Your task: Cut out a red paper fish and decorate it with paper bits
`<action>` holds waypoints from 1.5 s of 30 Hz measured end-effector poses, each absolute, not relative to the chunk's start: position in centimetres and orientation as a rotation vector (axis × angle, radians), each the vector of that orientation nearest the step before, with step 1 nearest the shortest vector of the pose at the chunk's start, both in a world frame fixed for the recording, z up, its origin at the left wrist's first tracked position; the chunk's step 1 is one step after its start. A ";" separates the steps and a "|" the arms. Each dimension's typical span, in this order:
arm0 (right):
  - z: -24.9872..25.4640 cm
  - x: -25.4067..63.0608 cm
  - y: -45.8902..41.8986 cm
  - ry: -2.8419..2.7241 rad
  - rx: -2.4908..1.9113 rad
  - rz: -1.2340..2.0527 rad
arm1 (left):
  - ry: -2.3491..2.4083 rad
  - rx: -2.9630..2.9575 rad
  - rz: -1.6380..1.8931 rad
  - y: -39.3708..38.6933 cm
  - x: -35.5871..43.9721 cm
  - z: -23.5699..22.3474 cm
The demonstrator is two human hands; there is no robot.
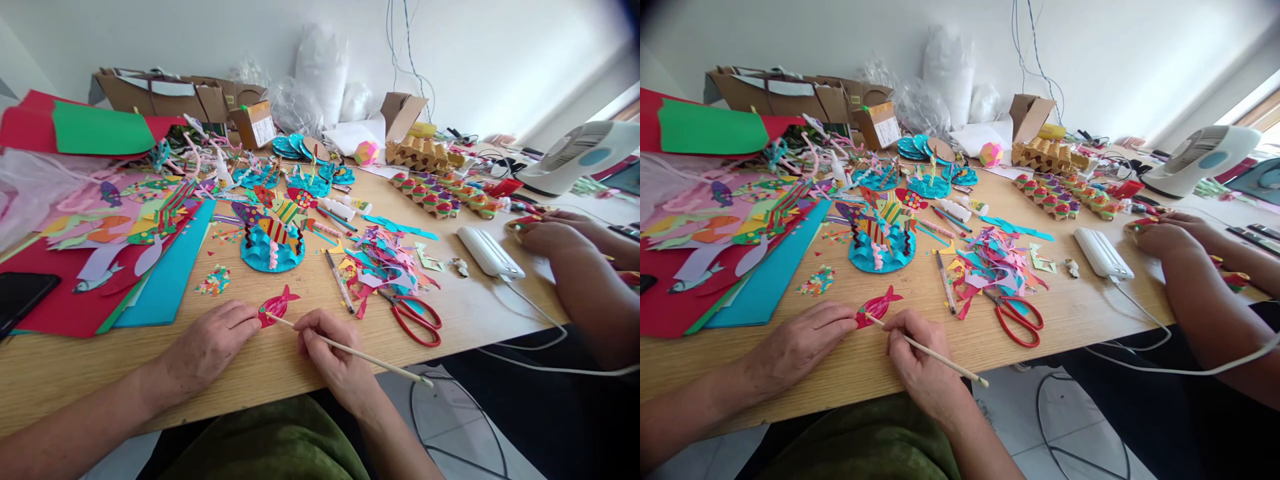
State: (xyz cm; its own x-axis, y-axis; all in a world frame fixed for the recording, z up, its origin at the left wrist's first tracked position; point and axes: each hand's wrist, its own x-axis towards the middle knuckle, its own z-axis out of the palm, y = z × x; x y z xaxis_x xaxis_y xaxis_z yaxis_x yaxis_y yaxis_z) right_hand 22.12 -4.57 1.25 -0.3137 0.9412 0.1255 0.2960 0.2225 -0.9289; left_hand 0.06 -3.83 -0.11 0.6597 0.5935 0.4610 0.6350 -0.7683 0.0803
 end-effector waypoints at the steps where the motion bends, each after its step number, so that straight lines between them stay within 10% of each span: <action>1: 1.3 22.1 -4.6 -1.762 -1.154 1.100 | -1.033 -2.782 -0.725 -3.8 0.1 -0.1; 45: 1.4 22.4 -5.2 -1.781 -1.158 1.038 | -1.073 -2.843 -0.722 -3.9 0.0 0.2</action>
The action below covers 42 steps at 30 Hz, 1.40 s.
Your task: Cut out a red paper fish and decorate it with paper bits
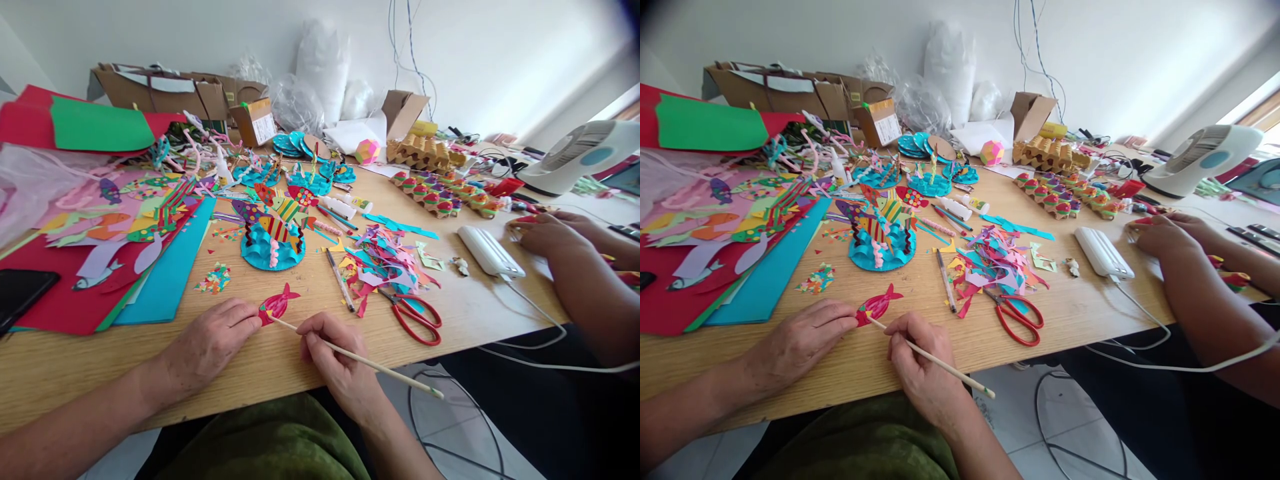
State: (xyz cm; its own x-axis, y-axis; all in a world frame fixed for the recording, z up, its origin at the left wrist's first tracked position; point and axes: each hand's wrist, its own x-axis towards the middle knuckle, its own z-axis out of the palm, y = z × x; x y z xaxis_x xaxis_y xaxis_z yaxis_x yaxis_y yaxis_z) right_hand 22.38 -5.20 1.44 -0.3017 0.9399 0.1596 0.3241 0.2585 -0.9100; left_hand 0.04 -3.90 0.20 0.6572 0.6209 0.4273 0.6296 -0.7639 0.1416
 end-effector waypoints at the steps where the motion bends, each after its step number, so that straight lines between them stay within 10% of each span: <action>1: 1.5 22.4 -5.2 -1.784 -1.162 1.039 | -1.072 -2.842 -0.724 -3.9 0.0 0.2; 42: 1.3 22.1 -5.5 -1.754 -1.151 1.064 | -1.062 -2.818 -0.705 -3.9 0.2 0.2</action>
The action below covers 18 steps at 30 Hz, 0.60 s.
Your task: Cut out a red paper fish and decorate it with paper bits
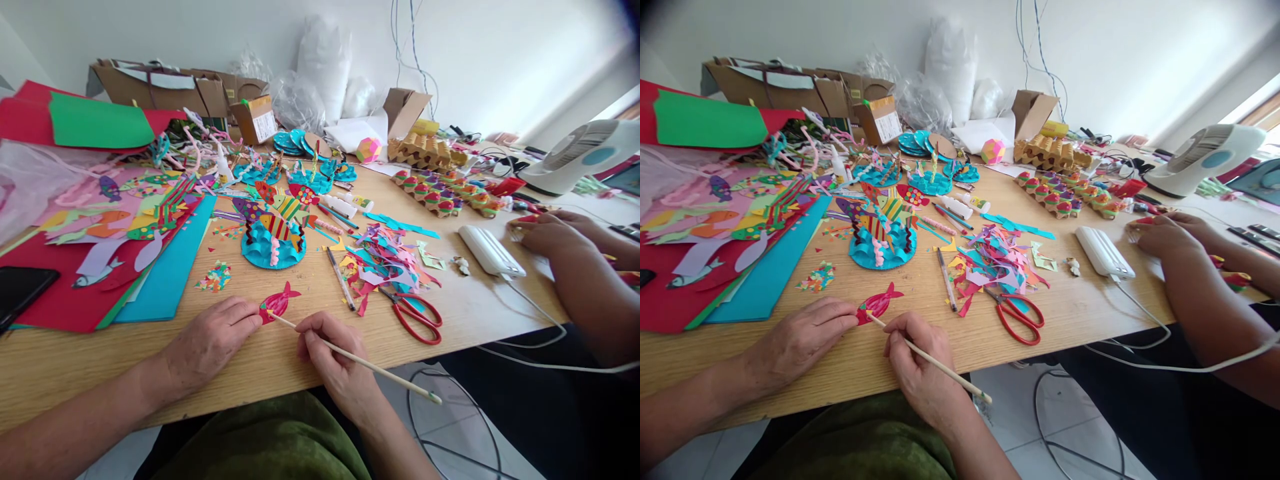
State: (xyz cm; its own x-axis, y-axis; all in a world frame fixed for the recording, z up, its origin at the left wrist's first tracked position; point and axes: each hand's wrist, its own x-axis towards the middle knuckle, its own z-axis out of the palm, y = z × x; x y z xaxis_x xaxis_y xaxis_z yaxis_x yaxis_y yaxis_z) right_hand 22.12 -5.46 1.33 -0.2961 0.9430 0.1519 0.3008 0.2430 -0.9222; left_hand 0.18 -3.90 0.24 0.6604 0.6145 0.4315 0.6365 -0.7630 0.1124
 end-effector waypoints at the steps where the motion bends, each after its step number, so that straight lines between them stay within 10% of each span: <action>1: 1.3 22.1 -5.4 -1.759 -1.153 1.067 | -1.062 -2.817 -0.700 -3.9 0.2 0.2; 18: 1.5 22.0 -5.3 -1.743 -1.148 1.011 | -1.070 -2.810 -0.709 -3.9 0.3 0.4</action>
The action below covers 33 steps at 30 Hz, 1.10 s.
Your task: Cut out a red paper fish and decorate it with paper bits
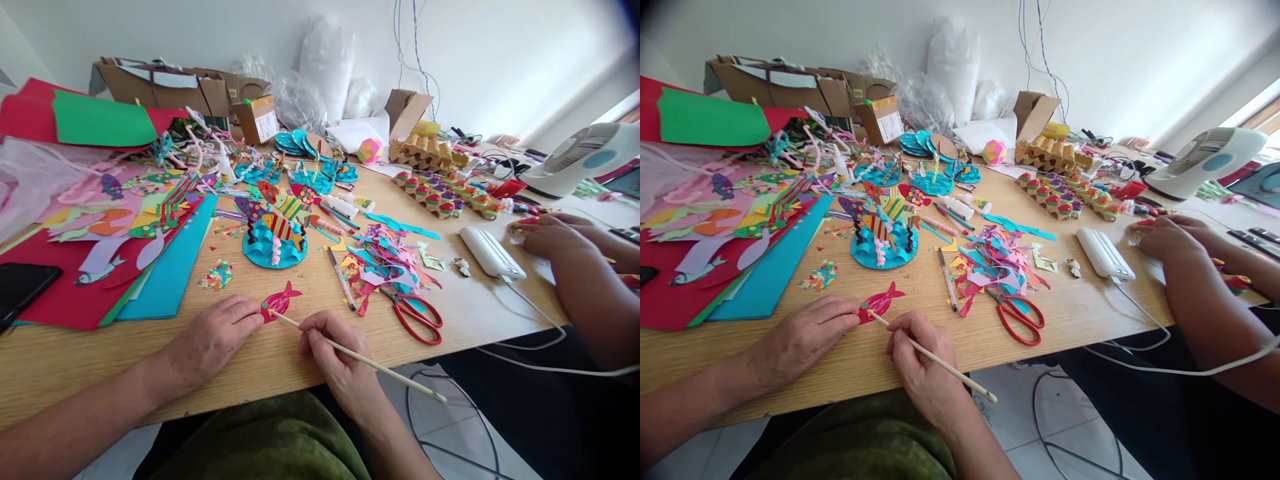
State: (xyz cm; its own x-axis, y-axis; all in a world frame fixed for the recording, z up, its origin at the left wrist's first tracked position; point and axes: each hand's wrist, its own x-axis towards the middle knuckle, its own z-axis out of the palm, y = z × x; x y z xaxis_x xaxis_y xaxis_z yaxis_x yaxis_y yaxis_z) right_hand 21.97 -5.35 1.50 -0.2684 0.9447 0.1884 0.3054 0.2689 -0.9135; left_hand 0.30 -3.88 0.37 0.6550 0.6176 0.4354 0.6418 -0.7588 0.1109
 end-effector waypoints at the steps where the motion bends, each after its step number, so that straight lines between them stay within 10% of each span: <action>1: 1.5 22.0 -5.3 -1.752 -1.144 1.006 | -1.067 -2.810 -0.710 -3.9 0.3 0.4; 33: 1.4 21.5 -5.6 -1.775 -1.186 0.984 | -1.062 -2.815 -0.716 -3.8 0.3 0.5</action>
